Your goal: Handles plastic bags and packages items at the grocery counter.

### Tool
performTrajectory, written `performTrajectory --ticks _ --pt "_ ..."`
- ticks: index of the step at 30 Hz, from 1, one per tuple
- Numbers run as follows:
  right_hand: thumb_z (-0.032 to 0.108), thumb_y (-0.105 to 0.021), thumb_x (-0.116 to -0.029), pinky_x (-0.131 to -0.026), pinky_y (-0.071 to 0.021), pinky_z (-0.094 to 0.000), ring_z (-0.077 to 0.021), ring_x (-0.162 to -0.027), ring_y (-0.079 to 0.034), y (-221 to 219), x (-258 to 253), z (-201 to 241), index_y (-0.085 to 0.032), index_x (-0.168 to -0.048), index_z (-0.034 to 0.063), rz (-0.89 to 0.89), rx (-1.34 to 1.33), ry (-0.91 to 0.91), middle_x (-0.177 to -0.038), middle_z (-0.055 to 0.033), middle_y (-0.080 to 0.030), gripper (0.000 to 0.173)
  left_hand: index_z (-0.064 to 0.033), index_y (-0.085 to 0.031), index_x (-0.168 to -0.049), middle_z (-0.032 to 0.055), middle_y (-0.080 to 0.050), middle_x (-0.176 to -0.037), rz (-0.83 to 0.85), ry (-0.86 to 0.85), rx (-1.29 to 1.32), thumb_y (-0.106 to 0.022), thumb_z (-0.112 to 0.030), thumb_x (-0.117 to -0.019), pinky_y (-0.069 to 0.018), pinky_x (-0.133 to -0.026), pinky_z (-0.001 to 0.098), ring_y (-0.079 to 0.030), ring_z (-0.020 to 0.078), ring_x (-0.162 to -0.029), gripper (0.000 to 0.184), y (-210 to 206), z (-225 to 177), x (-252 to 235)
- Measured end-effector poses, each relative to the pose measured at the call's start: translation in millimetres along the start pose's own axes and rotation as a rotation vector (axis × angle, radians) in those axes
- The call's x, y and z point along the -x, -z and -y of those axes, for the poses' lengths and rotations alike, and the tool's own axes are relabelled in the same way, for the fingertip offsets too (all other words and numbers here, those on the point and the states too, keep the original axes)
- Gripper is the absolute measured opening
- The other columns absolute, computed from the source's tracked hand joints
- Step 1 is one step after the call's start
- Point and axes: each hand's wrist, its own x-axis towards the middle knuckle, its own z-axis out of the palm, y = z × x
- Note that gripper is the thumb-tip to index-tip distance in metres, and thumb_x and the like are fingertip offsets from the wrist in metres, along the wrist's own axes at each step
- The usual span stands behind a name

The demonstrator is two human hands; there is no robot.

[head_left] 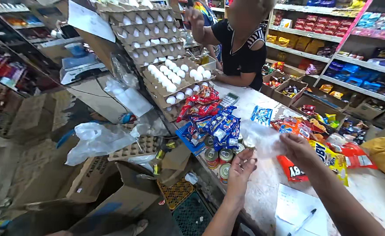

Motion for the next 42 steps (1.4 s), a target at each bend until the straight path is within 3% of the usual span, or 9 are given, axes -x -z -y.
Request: performTrajectory --ticks 5,8,11,14,19,25,30,35,42 --pt "0.022 -0.061 -0.1028 -0.070 -0.0594 -0.0300 -0.0071 -0.072 -0.066 -43.5 -80.1 22.1 -0.070 -0.111 0.0014 -0.326 0.247 0.287 -0.085 -0.0013 -0.071 0.024 -0.0031 -0.054 -0.143 0.0162 -0.058 -0.142 -0.077 -0.229 -0.166 -0.059 -0.017 -0.1014 -0.0549 -0.103 0.0475 -0.061 0.0325 -0.125 0.044 21.0 -1.4 11.4" --pt "0.018 -0.062 -0.1014 -0.078 -0.0585 -0.0299 -0.0087 -0.079 -0.067 -59.2 -135.6 -4.8 -0.071 -0.109 -0.0033 -0.263 0.443 0.502 -0.092 -0.0071 -0.072 0.025 -0.0031 -0.058 -0.138 0.0167 -0.062 -0.137 -0.136 -0.298 -0.207 -0.063 -0.015 -0.0987 -0.0583 -0.097 0.0445 -0.065 0.0320 -0.118 0.041 31.1 0.8 20.5" --pt "0.023 -0.063 -0.1008 -0.087 -0.0578 -0.0485 -0.0271 -0.091 -0.071 -74.0 -179.1 -53.8 -0.072 -0.113 -0.0028 -0.138 0.699 0.399 -0.101 -0.0171 -0.074 0.030 -0.0021 -0.061 -0.134 0.0156 -0.066 -0.131 -0.194 -0.336 -0.283 -0.064 -0.008 -0.0970 -0.0603 -0.092 0.0385 -0.070 0.0268 -0.110 0.037 36.1 -1.9 24.6" --pt "0.030 -0.061 -0.1018 -0.090 -0.0550 -0.0556 -0.0321 -0.095 -0.070 -74.2 -222.7 -110.5 -0.074 -0.113 0.0036 -0.108 0.823 0.266 -0.101 -0.0160 -0.074 0.031 -0.0023 -0.063 -0.130 0.0121 -0.069 -0.126 -0.255 -0.355 -0.330 -0.062 0.001 -0.0947 -0.0590 -0.094 0.0362 -0.070 0.0228 -0.108 0.035 39.2 -6.3 24.7" --pt "0.026 -0.064 -0.0986 -0.092 -0.0535 -0.0596 -0.0353 -0.099 -0.070 -71.1 -238.9 -133.1 -0.075 -0.110 0.0071 0.081 0.962 0.082 -0.101 -0.0165 -0.074 0.024 -0.0040 -0.067 -0.123 0.0072 -0.073 -0.118 -0.294 -0.355 -0.354 -0.059 0.008 -0.0930 -0.0590 -0.094 0.0327 -0.072 0.0178 -0.105 0.033 38.5 -10.6 26.6" --pt "0.023 -0.064 -0.0966 -0.094 -0.0516 -0.0610 -0.0381 -0.114 -0.064 -46.6 -236.9 -140.1 -0.075 -0.108 0.0091 0.233 1.257 0.143 -0.113 -0.0149 -0.071 0.021 -0.0098 -0.069 -0.120 0.0036 -0.076 -0.109 -0.301 -0.380 -0.359 -0.059 0.003 -0.0957 -0.0601 -0.089 0.0295 -0.073 0.0155 -0.098 0.029 44.9 -10.0 18.4" --pt "0.025 -0.062 -0.0986 -0.088 -0.0546 -0.0560 -0.0315 -0.096 -0.070 -30.2 -241.2 -140.7 -0.075 -0.099 0.0069 0.099 1.053 0.163 -0.095 -0.0132 -0.073 0.022 -0.0102 -0.069 -0.118 0.0006 -0.077 -0.106 -0.314 -0.406 -0.334 -0.058 0.006 -0.0957 -0.0603 -0.088 0.0277 -0.074 0.0127 -0.095 0.030 34.6 -21.2 10.1" --pt "0.014 -0.055 -0.1049 -0.071 -0.0564 -0.0333 -0.0144 -0.072 -0.064 -56.0 -209.4 -65.2 -0.065 -0.112 -0.0021 -0.020 0.227 -0.196 -0.085 -0.0087 -0.066 0.021 -0.0132 -0.070 -0.121 0.0008 -0.074 -0.116 -0.234 -0.438 -0.397 -0.062 -0.001 -0.0967 -0.0607 -0.088 0.0295 -0.072 0.0143 -0.099 0.029 30.6 -28.8 -7.6" --pt "0.024 -0.058 -0.1034 -0.062 -0.0521 -0.0318 -0.0119 -0.066 -0.058 -16.4 -218.0 -76.3 -0.069 -0.114 0.0028 0.046 0.396 -0.173 -0.082 -0.0066 -0.064 0.026 -0.0090 -0.068 -0.129 0.0106 -0.054 -0.148 0.025 -0.389 -0.708 -0.068 -0.016 -0.0960 -0.0622 -0.091 0.0372 -0.062 0.0235 -0.126 0.034 -0.8 -47.1 -116.9"
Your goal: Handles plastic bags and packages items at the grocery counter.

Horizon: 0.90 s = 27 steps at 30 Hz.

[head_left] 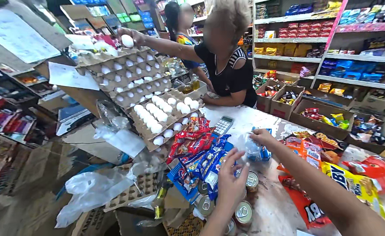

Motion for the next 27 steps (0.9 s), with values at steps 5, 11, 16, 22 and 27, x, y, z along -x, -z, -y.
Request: performTrajectory --ticks 5,11,16,22,27 --pt "0.026 -0.057 -0.1050 -0.057 -0.0493 -0.0267 -0.0078 -0.063 -0.057 7.8 26.9 26.5 -0.070 -0.108 0.0036 0.079 -0.220 0.134 -0.078 -0.0017 -0.064 0.026 -0.0085 -0.071 -0.115 0.0121 -0.065 -0.130 0.092 0.139 -0.247 -0.076 -0.017 -0.0884 -0.0541 -0.098 0.0440 -0.063 0.0257 -0.120 0.028 -38.5 19.6 -90.3" --pt "0.024 -0.065 -0.1003 -0.064 -0.0545 -0.0307 -0.0113 -0.071 -0.063 28.3 11.5 17.7 -0.061 -0.134 0.0150 0.046 -0.375 0.295 -0.091 -0.0039 -0.069 0.036 -0.0182 -0.078 -0.102 0.0054 -0.074 -0.108 0.141 0.164 -0.697 -0.066 -0.008 -0.0894 -0.0556 -0.089 0.0507 -0.069 0.0240 -0.102 0.020 -27.9 34.7 -134.5" --pt "0.015 -0.079 -0.0853 -0.061 -0.0541 -0.0304 -0.0085 -0.068 -0.063 17.1 -1.6 -11.9 -0.078 -0.096 0.0125 0.060 -0.048 0.405 -0.079 0.0013 -0.071 0.011 -0.0146 -0.077 -0.112 0.0117 -0.072 -0.116 0.123 0.145 -0.905 -0.059 -0.008 -0.0946 -0.0538 -0.096 0.0545 -0.068 0.0303 -0.110 0.026 -23.1 48.9 -147.7" --pt "0.028 -0.078 -0.0760 -0.075 -0.0580 -0.0530 -0.0204 -0.097 -0.065 2.3 -72.1 -78.3 -0.075 -0.101 0.0426 -0.418 0.515 0.247 -0.108 0.0006 -0.066 0.029 -0.0048 -0.073 -0.118 0.0108 -0.072 -0.118 0.106 0.496 0.066 -0.056 0.004 -0.0936 -0.0599 -0.078 0.0388 -0.070 0.0219 -0.095 0.031 -42.9 63.9 -142.2" --pt "0.024 -0.081 -0.0681 -0.070 -0.0601 -0.0545 -0.0269 -0.101 -0.065 -8.8 -81.3 -76.2 -0.070 -0.118 0.0436 -0.307 0.626 0.205 -0.124 -0.0081 -0.060 0.055 -0.0140 -0.071 -0.125 0.0043 -0.071 -0.104 0.134 0.653 0.222 -0.061 -0.010 -0.0943 -0.0464 -0.059 0.0259 -0.059 0.0101 -0.071 0.033 -26.4 74.0 -145.5"
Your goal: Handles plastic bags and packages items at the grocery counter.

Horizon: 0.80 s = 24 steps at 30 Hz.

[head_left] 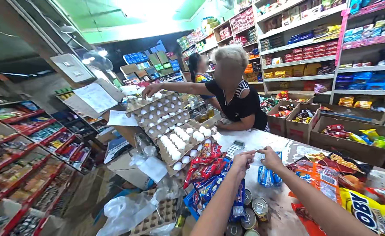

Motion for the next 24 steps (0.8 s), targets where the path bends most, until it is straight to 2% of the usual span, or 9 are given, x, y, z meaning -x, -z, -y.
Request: performTrajectory --ticks 2,3,6,8,14,18,20,22,24 --pt "0.022 -0.079 -0.0672 -0.073 -0.0590 -0.0566 -0.0268 -0.102 -0.065 -0.8 -1.5 4.4 -0.070 -0.118 0.0430 0.064 0.012 0.003 -0.120 -0.0058 -0.063 0.055 -0.0161 -0.074 -0.122 0.0036 -0.073 -0.107 -0.007 -0.035 -0.205 -0.070 -0.011 -0.0906 -0.0482 -0.061 0.0279 -0.062 0.0113 -0.075 0.032 10.0 -0.1 0.4" --pt "0.022 -0.078 -0.0676 -0.076 -0.0584 -0.0578 -0.0268 -0.103 -0.066 -0.6 -1.8 6.8 -0.071 -0.117 0.0423 0.097 0.013 0.001 -0.117 -0.0046 -0.066 0.054 -0.0157 -0.076 -0.118 0.0049 -0.074 -0.108 -0.033 -0.058 -0.351 -0.073 -0.008 -0.0874 -0.0525 -0.068 0.0332 -0.066 0.0152 -0.083 0.032 12.6 -1.5 0.0" --pt "0.023 -0.075 -0.0706 -0.081 -0.0569 -0.0587 -0.0254 -0.105 -0.067 0.2 0.3 17.5 -0.072 -0.115 0.0396 0.167 -0.002 0.015 -0.112 -0.0013 -0.070 0.047 -0.0196 -0.080 -0.105 0.0052 -0.075 -0.106 -0.163 -0.080 -0.810 -0.072 -0.010 -0.0798 -0.0567 -0.082 0.0490 -0.070 0.0237 -0.096 0.028 18.8 -2.5 -12.6" --pt "0.023 -0.075 -0.0725 -0.082 -0.0574 -0.0584 -0.0249 -0.103 -0.068 -0.2 4.3 27.2 -0.073 -0.116 0.0398 0.191 -0.036 0.016 -0.111 -0.0008 -0.072 0.047 -0.0204 -0.079 -0.104 0.0080 -0.074 -0.110 -0.247 -0.041 -0.998 -0.069 -0.017 -0.0829 -0.0553 -0.088 0.0570 -0.069 0.0295 -0.104 0.024 23.7 -5.4 -21.1" --pt "0.025 -0.071 -0.0742 -0.078 -0.0576 -0.0576 -0.0255 -0.101 -0.068 -9.1 14.1 39.9 -0.070 -0.122 0.0455 0.219 -0.065 0.051 -0.112 -0.0030 -0.071 0.052 -0.0183 -0.076 -0.115 0.0096 -0.069 -0.127 -0.282 -0.068 -1.076 -0.065 -0.009 -0.0845 -0.0531 -0.096 0.0572 -0.065 0.0313 -0.117 0.033 35.6 -7.1 -29.9" --pt "0.050 -0.067 -0.0919 -0.089 -0.0576 -0.0429 -0.0150 -0.103 -0.067 -16.4 21.8 17.6 -0.072 -0.121 0.0485 0.102 -0.295 0.172 -0.114 0.0036 -0.070 0.030 -0.0157 -0.074 -0.122 0.0082 -0.068 -0.132 -0.275 -0.105 -1.028 -0.065 -0.009 -0.0845 -0.0516 -0.100 0.0568 -0.064 0.0302 -0.121 0.039 44.2 -1.8 -22.8" --pt "0.063 -0.059 -0.0940 -0.105 -0.0483 -0.0541 -0.0204 -0.120 -0.062 -24.5 27.7 -5.9 -0.058 -0.138 0.0520 0.071 -0.181 0.231 -0.128 0.0033 -0.068 0.045 -0.0155 -0.074 -0.123 0.0088 -0.070 -0.128 -0.306 -0.110 -1.018 -0.067 -0.011 -0.0837 -0.0518 -0.099 0.0573 -0.065 0.0306 -0.119 0.040 44.9 -0.5 -20.1" --pt "0.076 -0.054 -0.0876 -0.118 -0.0222 -0.0709 -0.0286 -0.141 -0.048 -35.5 35.6 -29.3 -0.036 -0.157 0.0423 0.100 0.031 0.288 -0.147 -0.0013 -0.057 0.079 -0.0175 -0.074 -0.123 0.0094 -0.072 -0.122 -0.328 -0.105 -1.027 -0.068 -0.013 -0.0817 -0.0539 -0.095 0.0570 -0.067 0.0306 -0.114 0.042 42.1 0.3 -19.8" --pt "0.086 -0.049 -0.0816 -0.116 -0.0106 -0.0774 -0.0289 -0.148 -0.038 -42.6 39.4 -38.5 -0.040 -0.154 0.0416 0.121 0.133 0.318 -0.152 0.0016 -0.052 0.086 -0.0185 -0.074 -0.124 0.0091 -0.072 -0.121 -0.314 -0.115 -1.033 -0.068 -0.013 -0.0823 -0.0546 -0.095 0.0563 -0.068 0.0297 -0.113 0.042 39.4 2.7 -21.2"
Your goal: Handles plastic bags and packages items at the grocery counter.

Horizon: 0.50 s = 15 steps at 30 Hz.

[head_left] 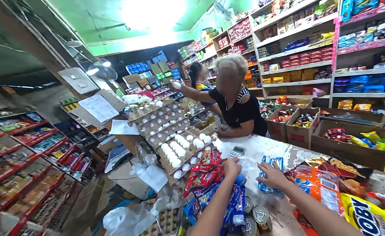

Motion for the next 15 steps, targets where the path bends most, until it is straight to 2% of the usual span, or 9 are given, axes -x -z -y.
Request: performTrajectory --ticks 3,6,11,15 --pt "0.085 -0.048 -0.0831 -0.116 -0.0060 -0.0779 -0.0284 -0.150 -0.032 -6.8 -0.8 -3.4 -0.064 -0.127 0.0523 0.077 -0.005 0.003 -0.153 0.0059 -0.051 0.057 -0.0198 -0.075 -0.122 0.0072 -0.073 -0.119 -0.002 -0.030 -0.012 -0.068 -0.014 -0.0809 -0.0554 -0.093 0.0547 -0.069 0.0276 -0.110 0.043 -9.5 3.7 -3.2" --pt "0.081 -0.049 -0.0833 -0.114 -0.0075 -0.0785 -0.0263 -0.150 -0.034 -10.7 -3.0 -9.7 -0.069 -0.111 0.0497 0.080 0.036 0.003 -0.149 0.0091 -0.053 0.046 -0.0197 -0.075 -0.123 0.0064 -0.074 -0.116 0.003 -0.026 0.031 -0.068 -0.013 -0.0802 -0.0566 -0.090 0.0543 -0.070 0.0267 -0.107 0.043 -9.3 4.0 -2.7" --pt "0.077 -0.054 -0.0783 -0.113 -0.0086 -0.0795 -0.0257 -0.147 -0.037 -7.1 -2.8 -19.5 -0.071 -0.104 0.0484 0.045 0.061 -0.080 -0.146 0.0108 -0.056 0.041 -0.0204 -0.075 -0.122 0.0054 -0.074 -0.117 -0.002 -0.027 0.031 -0.071 -0.015 -0.0787 -0.0560 -0.093 0.0537 -0.070 0.0259 -0.109 0.044 -10.7 6.4 -5.9" --pt "0.075 -0.060 -0.0723 -0.112 -0.0083 -0.0813 -0.0268 -0.147 -0.037 2.9 -6.5 -35.0 -0.072 -0.102 0.0470 0.081 0.071 -0.155 -0.145 0.0106 -0.057 0.042 -0.0167 -0.074 -0.123 0.0087 -0.074 -0.112 0.069 -0.004 0.102 -0.072 -0.015 -0.0785 -0.0572 -0.088 0.0537 -0.071 0.0278 -0.102 0.044 -14.3 10.3 -8.7"
